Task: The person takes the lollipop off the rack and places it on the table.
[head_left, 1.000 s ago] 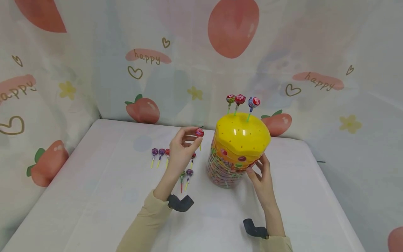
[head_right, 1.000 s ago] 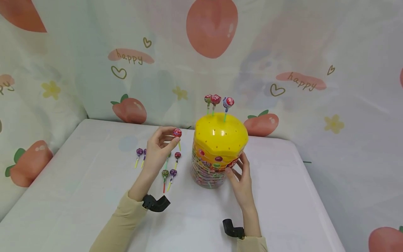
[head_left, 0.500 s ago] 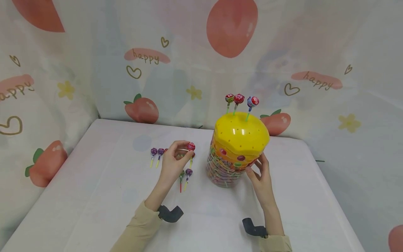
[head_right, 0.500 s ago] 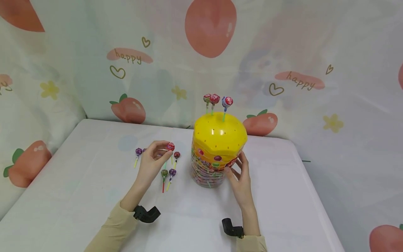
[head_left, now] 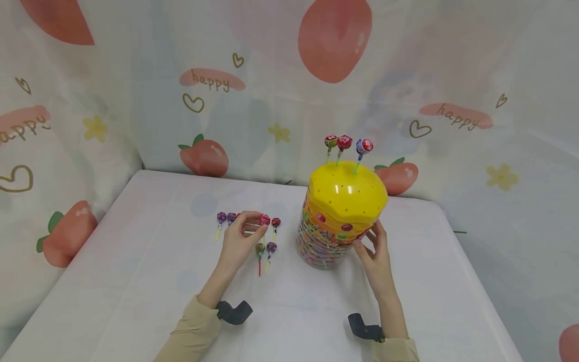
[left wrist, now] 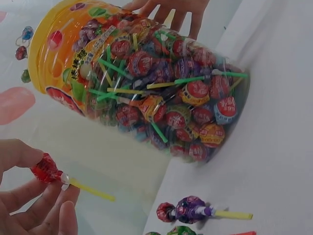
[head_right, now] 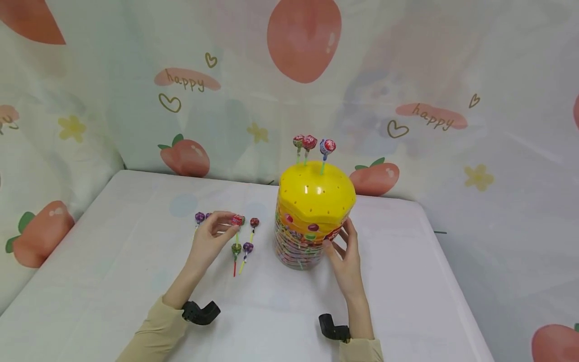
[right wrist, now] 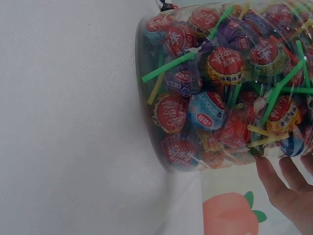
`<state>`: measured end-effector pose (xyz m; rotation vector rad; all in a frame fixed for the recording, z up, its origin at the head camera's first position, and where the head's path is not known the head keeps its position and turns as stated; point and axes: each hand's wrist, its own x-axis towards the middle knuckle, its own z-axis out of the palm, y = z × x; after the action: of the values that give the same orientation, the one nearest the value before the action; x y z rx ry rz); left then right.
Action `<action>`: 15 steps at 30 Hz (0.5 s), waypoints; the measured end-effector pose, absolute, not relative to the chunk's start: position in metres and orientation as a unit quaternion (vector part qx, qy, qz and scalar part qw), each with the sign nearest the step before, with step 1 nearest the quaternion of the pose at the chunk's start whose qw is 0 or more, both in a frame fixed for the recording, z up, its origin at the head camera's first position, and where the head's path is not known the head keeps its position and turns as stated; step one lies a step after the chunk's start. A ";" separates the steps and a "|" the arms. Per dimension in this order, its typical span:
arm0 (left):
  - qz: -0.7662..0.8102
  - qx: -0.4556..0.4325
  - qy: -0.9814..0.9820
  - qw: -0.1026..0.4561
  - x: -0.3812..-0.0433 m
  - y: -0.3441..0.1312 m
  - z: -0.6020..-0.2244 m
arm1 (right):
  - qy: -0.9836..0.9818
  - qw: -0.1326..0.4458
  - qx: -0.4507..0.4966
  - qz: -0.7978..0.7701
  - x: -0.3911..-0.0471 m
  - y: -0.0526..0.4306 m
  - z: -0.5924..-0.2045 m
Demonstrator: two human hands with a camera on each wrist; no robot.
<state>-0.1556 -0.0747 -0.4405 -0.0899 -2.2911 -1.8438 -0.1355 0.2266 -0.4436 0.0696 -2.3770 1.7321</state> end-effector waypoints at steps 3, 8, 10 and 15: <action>-0.609 -0.023 -0.789 0.076 -0.158 -0.082 -0.445 | -0.804 0.099 0.026 0.586 -0.135 0.226 -0.444; -0.582 -0.010 -0.813 0.023 -0.163 -0.093 -0.452 | -0.806 0.097 0.020 0.584 -0.134 0.226 -0.443; -0.573 -0.005 -0.819 -0.002 -0.165 -0.096 -0.455 | -0.806 0.097 0.017 0.583 -0.133 0.226 -0.443; -0.559 -0.015 -0.827 -0.054 -0.170 -0.107 -0.465 | -0.807 0.096 0.017 0.582 -0.135 0.225 -0.443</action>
<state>-0.1696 -0.1074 -0.4648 -0.0484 -2.6918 -1.8194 -0.1347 0.2253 -0.4426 0.0505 -2.3920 1.7260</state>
